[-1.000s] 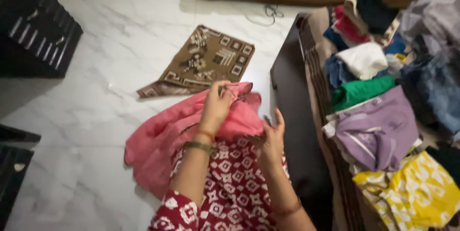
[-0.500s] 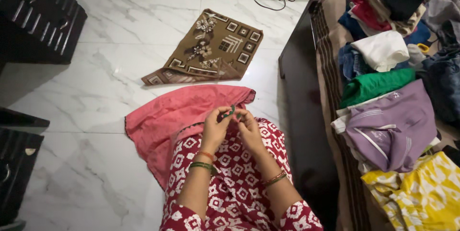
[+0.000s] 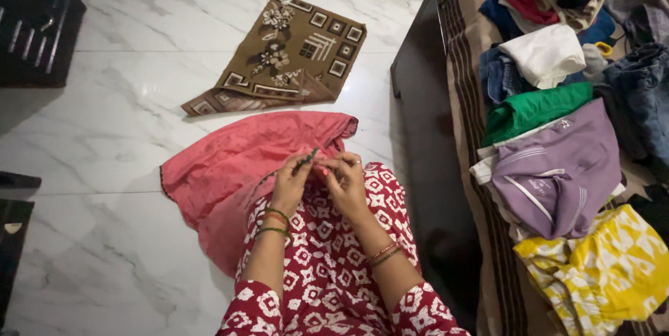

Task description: The person picks up and folds various clothing items by hand, including small pants and a pink cloth, placing each onto a stack on a bed.

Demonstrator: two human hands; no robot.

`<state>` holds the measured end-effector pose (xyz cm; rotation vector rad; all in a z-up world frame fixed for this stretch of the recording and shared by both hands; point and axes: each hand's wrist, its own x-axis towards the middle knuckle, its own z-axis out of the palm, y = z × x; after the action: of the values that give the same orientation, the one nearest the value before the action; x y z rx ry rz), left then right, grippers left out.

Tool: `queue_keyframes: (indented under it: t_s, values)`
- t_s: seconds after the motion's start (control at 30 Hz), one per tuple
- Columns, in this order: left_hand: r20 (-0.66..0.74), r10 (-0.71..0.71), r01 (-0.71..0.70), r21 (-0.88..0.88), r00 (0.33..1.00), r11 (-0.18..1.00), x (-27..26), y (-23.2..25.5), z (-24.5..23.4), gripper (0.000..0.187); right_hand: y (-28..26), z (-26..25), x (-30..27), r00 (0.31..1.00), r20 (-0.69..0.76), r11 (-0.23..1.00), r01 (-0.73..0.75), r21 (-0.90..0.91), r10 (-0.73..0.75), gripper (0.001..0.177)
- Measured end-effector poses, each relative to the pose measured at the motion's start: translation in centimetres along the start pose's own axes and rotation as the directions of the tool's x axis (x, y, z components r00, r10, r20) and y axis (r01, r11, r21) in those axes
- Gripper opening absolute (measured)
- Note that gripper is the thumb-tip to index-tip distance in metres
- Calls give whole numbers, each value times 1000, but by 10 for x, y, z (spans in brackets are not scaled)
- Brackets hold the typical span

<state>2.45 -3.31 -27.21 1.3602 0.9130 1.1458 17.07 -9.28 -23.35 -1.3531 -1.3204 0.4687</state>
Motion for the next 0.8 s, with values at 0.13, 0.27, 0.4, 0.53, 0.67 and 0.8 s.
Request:
queue_keyframes:
  t_s: [0.13,0.27,0.4,0.53,0.67,0.8]
  values:
    - [54,-244,248,-340,968,907,-1,-4,-3,23,7,-4,-5,987,151,977,-89,191,61,25]
    - [61,-174,181,-135,983,974,-4,-18,0,16,14,-1,-7,958,210,957,-232,176,194,21]
    - [112,-202,217,-138,973,966,-5,-24,-1,15,19,4,-7,894,232,780,-447,437,383,18]
    - [159,-208,226,-112,965,968,-8,-22,-8,15,30,6,-9,917,211,819,-398,414,338,15]
    - [190,-241,268,-133,952,954,-8,-25,-6,17,33,7,-8,957,171,921,-274,277,233,17]
    - [225,-152,174,-80,962,982,-14,-17,-5,25,21,6,-2,916,178,853,-399,335,359,40]
